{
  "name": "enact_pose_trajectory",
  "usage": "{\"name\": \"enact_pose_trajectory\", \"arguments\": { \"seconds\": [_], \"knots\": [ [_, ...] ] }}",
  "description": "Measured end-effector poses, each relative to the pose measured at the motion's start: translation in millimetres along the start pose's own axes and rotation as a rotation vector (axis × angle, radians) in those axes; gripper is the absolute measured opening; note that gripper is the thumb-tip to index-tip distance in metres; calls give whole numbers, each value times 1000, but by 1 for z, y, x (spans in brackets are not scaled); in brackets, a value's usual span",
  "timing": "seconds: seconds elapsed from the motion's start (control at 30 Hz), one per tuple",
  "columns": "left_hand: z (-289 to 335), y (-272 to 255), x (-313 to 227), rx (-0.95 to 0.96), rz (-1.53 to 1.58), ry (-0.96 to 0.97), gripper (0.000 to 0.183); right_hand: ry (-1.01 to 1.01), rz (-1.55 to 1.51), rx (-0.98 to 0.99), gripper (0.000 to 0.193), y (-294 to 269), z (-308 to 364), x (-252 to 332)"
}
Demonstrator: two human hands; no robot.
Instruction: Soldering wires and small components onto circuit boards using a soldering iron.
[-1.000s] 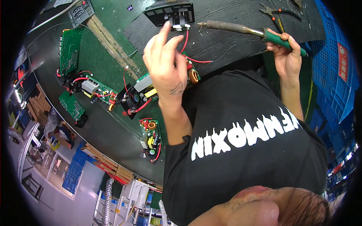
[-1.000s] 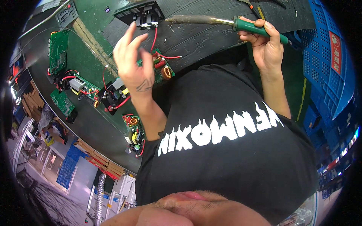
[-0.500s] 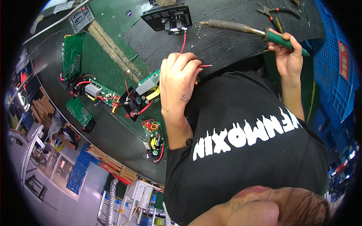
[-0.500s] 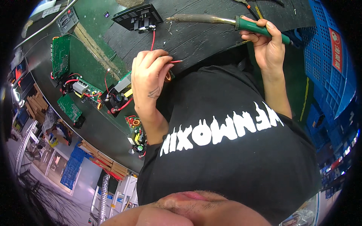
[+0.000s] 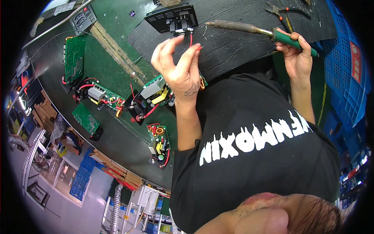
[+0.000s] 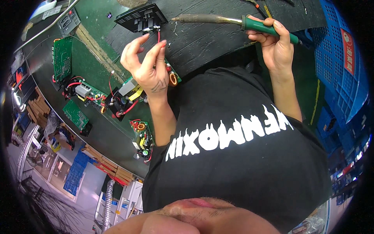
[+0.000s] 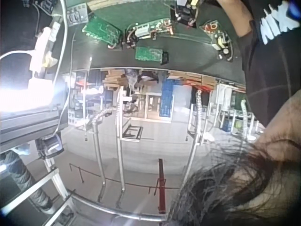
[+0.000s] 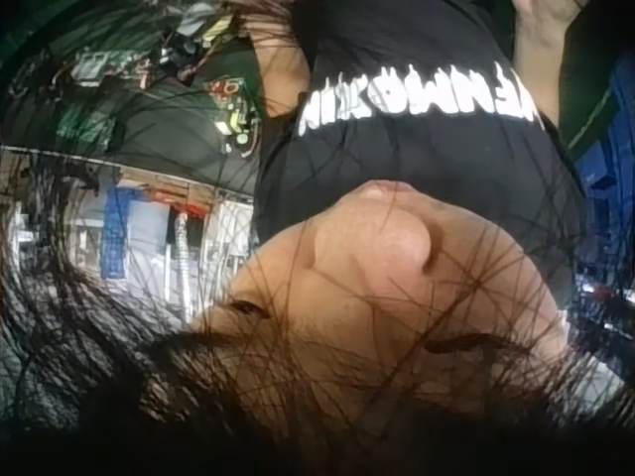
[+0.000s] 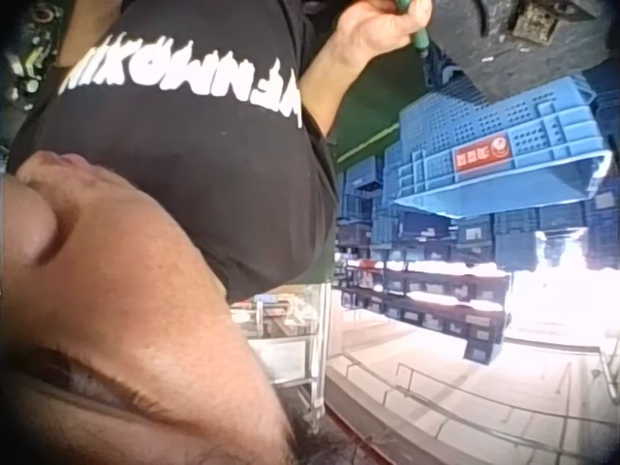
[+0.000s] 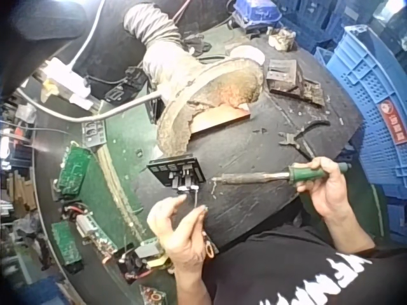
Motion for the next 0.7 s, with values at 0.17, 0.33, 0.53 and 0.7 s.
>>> {"name": "enact_pose_trajectory", "arguments": {
  "seconds": [0.17, 0.33, 0.53, 0.7],
  "knots": [
    [4, 7, 11, -73, 51, -183, 16, 44, 42, -39, 24, -1, 1, 0],
    [3, 9, 8, -162, 28, -129, 15, 46, 51, -51, 24, -2, 0, 0],
    [2, 15, 16, -169, -62, -183, 11, 46, 43, -50, 24, 1, -3, 3],
    [4, 14, 17, -202, -21, -176, 9, 42, 39, -27, 24, 6, -3, 7]
  ]
}}
Point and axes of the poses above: each hand's wrist, its own z-axis away from the middle knuckle, its own y-axis out of the palm, x = y × z, the point moved 6 cm from there along -z, towards the middle knuckle, and after that the axes turned 8 degrees about z, right-handed, at the moved point
